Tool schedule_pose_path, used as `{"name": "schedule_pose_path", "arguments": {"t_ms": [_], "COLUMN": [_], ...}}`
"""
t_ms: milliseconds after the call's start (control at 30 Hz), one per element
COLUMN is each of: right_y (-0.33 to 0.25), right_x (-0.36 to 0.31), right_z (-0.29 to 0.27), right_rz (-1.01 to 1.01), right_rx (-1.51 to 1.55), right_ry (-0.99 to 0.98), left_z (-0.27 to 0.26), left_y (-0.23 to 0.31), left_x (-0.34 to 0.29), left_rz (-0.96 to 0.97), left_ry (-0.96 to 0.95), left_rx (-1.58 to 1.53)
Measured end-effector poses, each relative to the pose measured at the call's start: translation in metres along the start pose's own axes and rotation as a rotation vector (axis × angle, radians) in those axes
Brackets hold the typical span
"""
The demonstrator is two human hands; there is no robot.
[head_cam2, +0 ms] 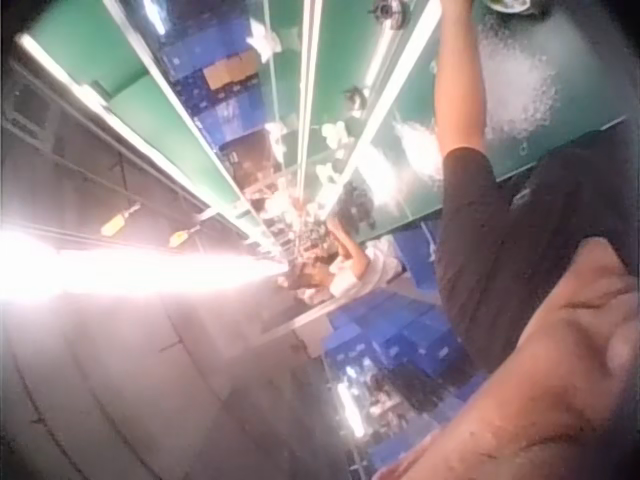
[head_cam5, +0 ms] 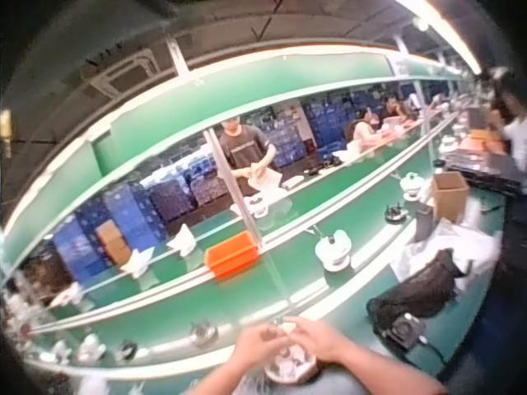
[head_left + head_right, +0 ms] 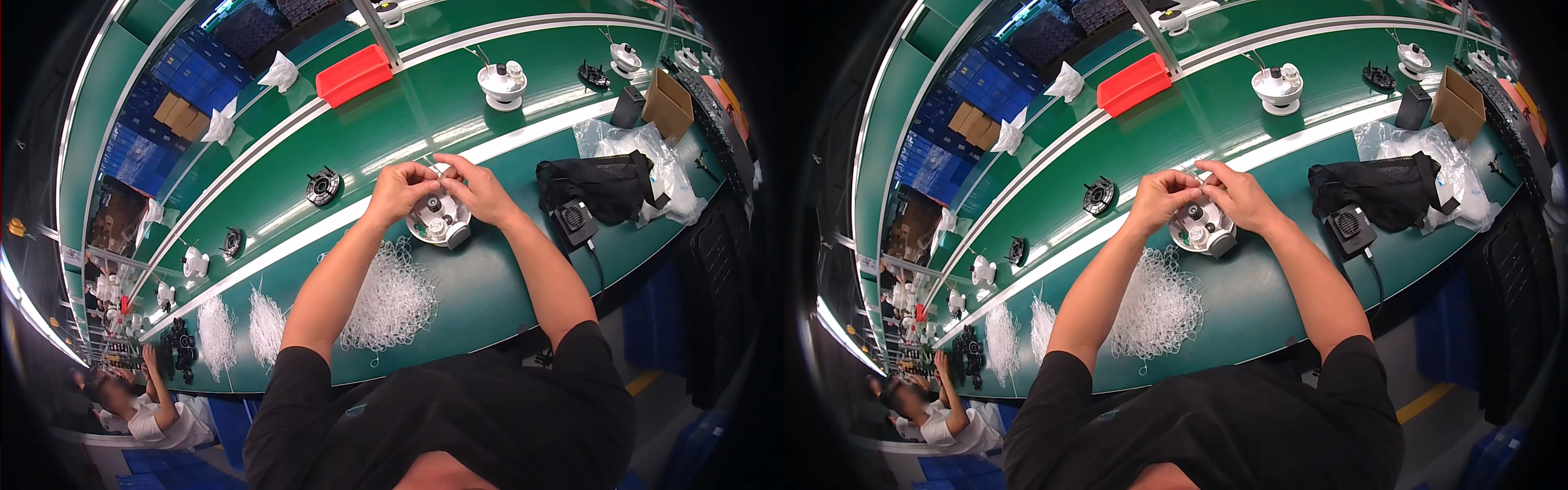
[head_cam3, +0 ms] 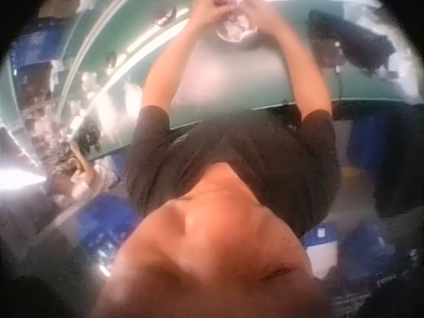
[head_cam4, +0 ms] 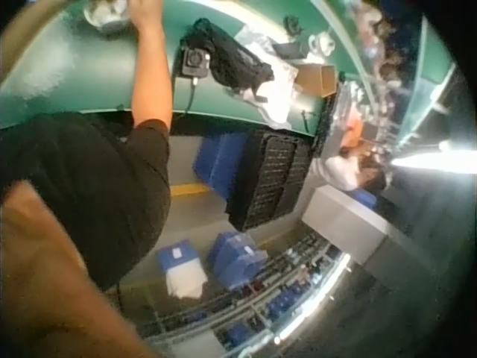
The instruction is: The person assembles small white electronic devices on a green workbench. They pick up white zip ties from a pile, thread them through the device's housing, and secure them by hand. The person repeats this process for multiple units, moving finished items aside.
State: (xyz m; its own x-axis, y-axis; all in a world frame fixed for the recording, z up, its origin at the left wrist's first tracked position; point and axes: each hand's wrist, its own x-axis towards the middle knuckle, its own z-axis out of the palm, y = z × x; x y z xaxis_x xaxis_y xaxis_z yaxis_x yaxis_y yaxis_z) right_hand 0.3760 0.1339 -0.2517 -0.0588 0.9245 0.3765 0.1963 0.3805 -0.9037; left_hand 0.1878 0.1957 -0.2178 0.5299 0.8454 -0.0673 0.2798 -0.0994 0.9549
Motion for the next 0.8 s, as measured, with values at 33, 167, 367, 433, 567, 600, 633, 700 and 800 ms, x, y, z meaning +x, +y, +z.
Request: {"name": "schedule_pose_path", "arguments": {"t_ms": [33, 167, 367, 433, 567, 600, 633, 700, 800], "right_y": [0.003, 0.009, 0.022, 0.024, 0.029, 0.018, 0.012, 0.01, 0.004], "right_x": [0.0, 0.001, 0.005, 0.004, 0.004, 0.003, 0.002, 0.002, 0.0], "right_z": [0.0, 0.004, 0.009, 0.012, 0.011, 0.012, 0.012, 0.01, 0.006], "right_rz": [-0.019, -0.074, -0.105, 0.134, 0.183, 0.166, 0.149, 0.065, -0.027], "right_rx": [0.036, -0.087, 0.051, 0.398, 0.309, 0.207, 0.104, -0.121, -0.312], "right_ry": [-0.013, 0.046, 0.199, 0.163, 0.157, 0.144, 0.131, 0.051, -0.015], "left_z": [0.0, 0.001, -0.004, -0.005, -0.002, -0.002, -0.002, 0.001, 0.005], "left_y": [-0.001, -0.001, -0.015, -0.013, -0.01, -0.011, -0.012, -0.015, -0.015], "left_x": [0.001, -0.001, -0.001, -0.004, -0.007, -0.009, -0.011, -0.011, -0.013], "left_rz": [0.015, 0.083, 0.35, 0.438, 0.466, 0.443, 0.421, 0.41, 0.409], "left_ry": [0.012, 0.043, 0.017, 0.002, 0.009, 0.028, 0.046, 0.087, 0.134], "left_rx": [0.065, 0.297, 0.642, 0.764, 0.784, 0.777, 0.769, 0.758, 0.747]}}
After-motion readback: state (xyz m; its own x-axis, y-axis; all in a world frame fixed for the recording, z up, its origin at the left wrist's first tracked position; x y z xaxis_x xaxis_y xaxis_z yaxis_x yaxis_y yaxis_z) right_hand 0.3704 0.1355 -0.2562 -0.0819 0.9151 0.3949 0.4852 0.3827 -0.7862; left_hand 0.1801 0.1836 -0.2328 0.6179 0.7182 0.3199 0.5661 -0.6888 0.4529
